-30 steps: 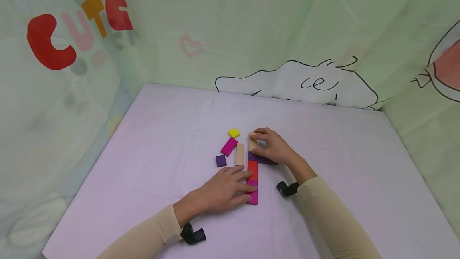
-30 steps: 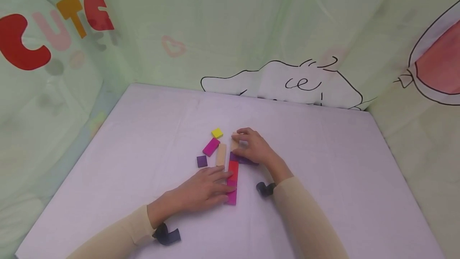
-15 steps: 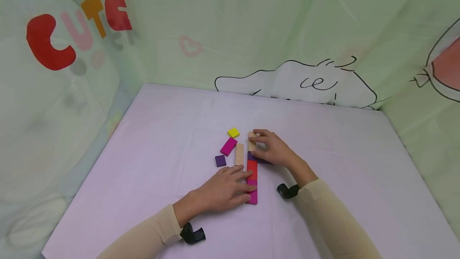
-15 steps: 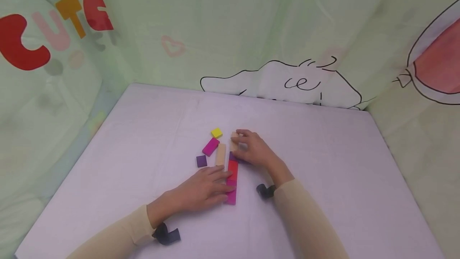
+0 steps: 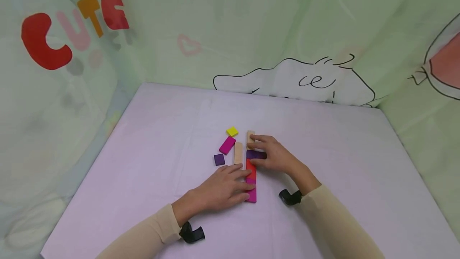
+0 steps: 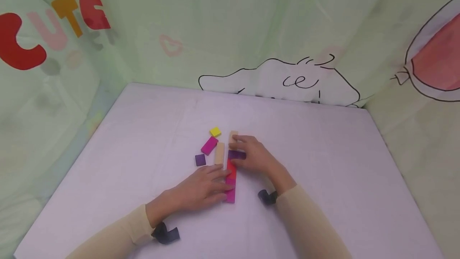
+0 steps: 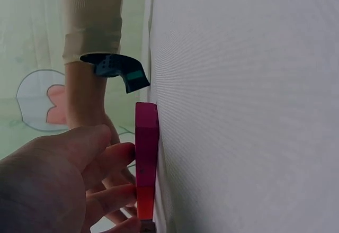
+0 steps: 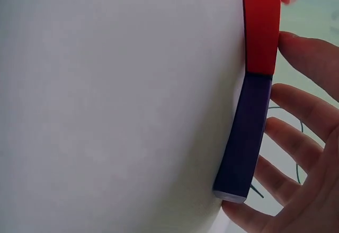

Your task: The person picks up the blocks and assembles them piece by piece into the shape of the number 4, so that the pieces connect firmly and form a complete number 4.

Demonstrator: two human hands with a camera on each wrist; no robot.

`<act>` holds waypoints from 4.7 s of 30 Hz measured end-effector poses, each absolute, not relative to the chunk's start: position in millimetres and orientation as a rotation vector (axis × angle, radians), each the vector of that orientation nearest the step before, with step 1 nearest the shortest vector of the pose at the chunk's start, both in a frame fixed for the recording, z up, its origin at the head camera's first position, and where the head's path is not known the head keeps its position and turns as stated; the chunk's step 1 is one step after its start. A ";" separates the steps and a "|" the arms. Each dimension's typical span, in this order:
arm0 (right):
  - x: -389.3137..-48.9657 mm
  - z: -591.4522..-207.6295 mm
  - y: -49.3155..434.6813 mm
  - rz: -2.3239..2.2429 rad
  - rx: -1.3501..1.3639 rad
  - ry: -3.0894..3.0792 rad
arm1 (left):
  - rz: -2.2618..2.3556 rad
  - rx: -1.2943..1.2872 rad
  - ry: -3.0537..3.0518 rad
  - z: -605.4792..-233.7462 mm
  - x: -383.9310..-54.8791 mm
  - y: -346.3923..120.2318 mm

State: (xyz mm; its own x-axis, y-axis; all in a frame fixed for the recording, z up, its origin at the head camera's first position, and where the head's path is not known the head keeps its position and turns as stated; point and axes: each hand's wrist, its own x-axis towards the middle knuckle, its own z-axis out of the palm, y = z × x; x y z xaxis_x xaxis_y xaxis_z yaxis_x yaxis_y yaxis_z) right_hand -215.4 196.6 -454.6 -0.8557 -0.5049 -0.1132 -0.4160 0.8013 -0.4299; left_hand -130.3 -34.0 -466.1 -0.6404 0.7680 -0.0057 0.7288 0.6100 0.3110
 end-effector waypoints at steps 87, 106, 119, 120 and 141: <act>-192.9 -454.8 206.2 -0.589 -0.753 2.811 | 0.732 1.248 2.924 -461.5 -175.4 -55.2; -189.5 -455.3 206.5 -0.608 -0.729 2.800 | 0.672 0.925 2.946 -474.6 -212.3 -64.9; -191.1 -456.0 206.3 -0.602 -0.735 2.798 | 0.676 0.912 2.927 -470.3 -214.0 -62.9; -191.1 -456.0 206.1 -0.604 -0.735 2.798 | 0.668 0.913 2.925 -470.6 -213.8 -63.0; -189.7 -454.7 205.0 -0.631 -0.734 2.798 | 0.560 0.815 2.904 -471.4 -212.3 -61.5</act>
State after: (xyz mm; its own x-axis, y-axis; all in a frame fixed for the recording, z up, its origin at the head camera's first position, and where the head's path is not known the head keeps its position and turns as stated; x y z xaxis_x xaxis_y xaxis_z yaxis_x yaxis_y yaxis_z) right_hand -189.7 205.0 -454.7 -0.8617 -0.5031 -0.0657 -0.4263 0.7881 -0.4441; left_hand -212.3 -61.5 -471.4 -0.8563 0.5158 0.0274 0.4890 0.7924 0.3647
